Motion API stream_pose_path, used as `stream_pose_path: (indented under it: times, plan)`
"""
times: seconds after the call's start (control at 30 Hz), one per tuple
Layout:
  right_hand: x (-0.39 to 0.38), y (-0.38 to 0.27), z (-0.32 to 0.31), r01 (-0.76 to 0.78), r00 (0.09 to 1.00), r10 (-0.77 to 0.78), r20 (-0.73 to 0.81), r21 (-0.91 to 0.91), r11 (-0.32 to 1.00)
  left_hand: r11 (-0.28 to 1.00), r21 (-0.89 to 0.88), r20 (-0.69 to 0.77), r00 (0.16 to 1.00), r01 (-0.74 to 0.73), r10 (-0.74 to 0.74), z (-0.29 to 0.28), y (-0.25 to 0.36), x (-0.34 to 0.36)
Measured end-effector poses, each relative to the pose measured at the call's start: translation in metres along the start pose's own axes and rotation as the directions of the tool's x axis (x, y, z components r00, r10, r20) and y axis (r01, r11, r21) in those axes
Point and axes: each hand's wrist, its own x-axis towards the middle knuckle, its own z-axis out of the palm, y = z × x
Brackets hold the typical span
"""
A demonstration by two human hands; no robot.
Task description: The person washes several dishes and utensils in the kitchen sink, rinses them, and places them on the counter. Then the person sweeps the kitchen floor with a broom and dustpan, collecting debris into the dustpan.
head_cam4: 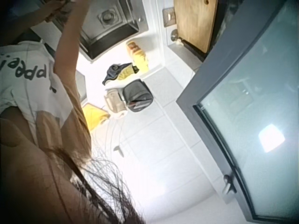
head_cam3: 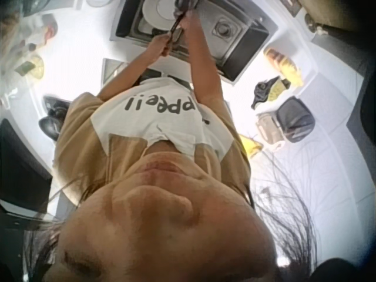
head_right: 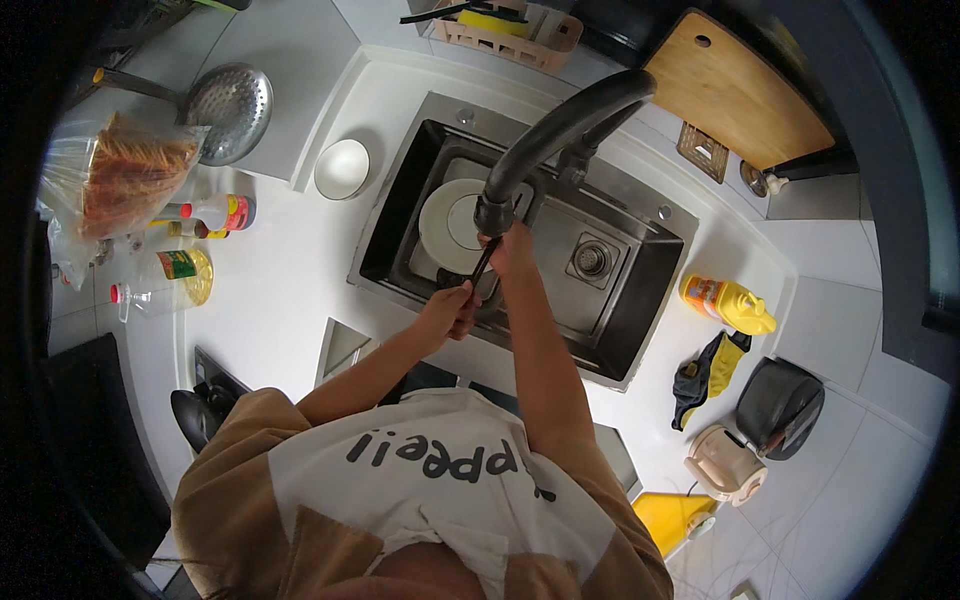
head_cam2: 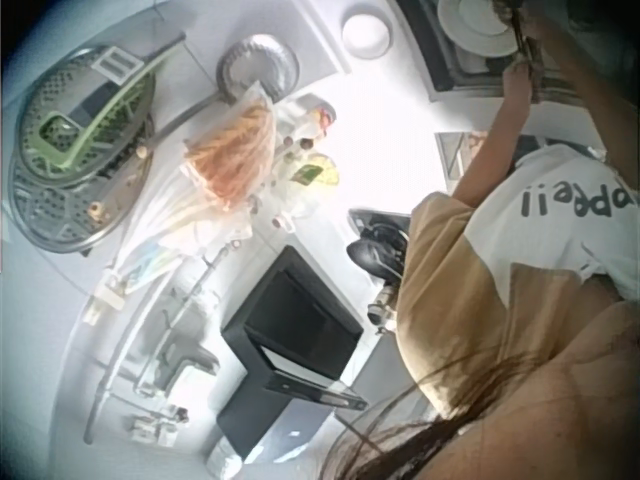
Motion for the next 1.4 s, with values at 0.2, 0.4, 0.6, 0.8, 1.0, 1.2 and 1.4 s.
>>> stream_pose_path:
  times: [0.2, 0.4, 0.6, 0.8, 1.0, 1.2, 1.4]
  plan:
    - [-0.021, 0.026, 0.021, -0.075, 0.983, 0.125, 0.131, -0.336, 0.939, 0.988, -0.132, -0.013, 0.997, -0.078, 0.077, -0.005, 0.022, 0.016]
    - [-0.028, 0.007, 0.032, 0.060, 0.991, -0.008, 0.132, -0.389, 0.919, 0.953, 0.116, 0.041, 0.960, -0.280, 0.277, -0.025, 0.009, 0.001]
    - [-0.040, -0.006, 0.048, 0.039, 0.931, 0.142, 0.335, -0.478, 0.877, 0.974, 0.027, 0.071, 0.973, -0.224, 0.222, -0.058, 0.019, 0.003]
    - [-0.047, -0.009, 0.065, 0.047, 0.892, 0.292, 0.347, -0.711, 0.702, 0.970, -0.061, 0.037, 0.971, -0.235, 0.237, -0.063, 0.021, 0.009]
    - [-0.050, -0.009, 0.061, 0.017, 0.979, 0.132, 0.154, -0.709, 0.705, 0.953, 0.057, -0.017, 0.955, -0.296, 0.297, -0.069, 0.037, 0.007]
    - [-0.042, -0.039, 0.024, 0.024, 0.991, -0.126, -0.048, -0.857, 0.515, 0.726, 0.642, -0.222, 0.847, -0.246, 0.483, -0.086, 0.059, 0.001]
    - [-0.051, -0.032, -0.006, 0.304, 0.856, -0.367, 0.363, -0.929, -0.211, 0.361, 0.882, 0.090, 0.860, -0.304, 0.503, -0.049, 0.090, 0.008]
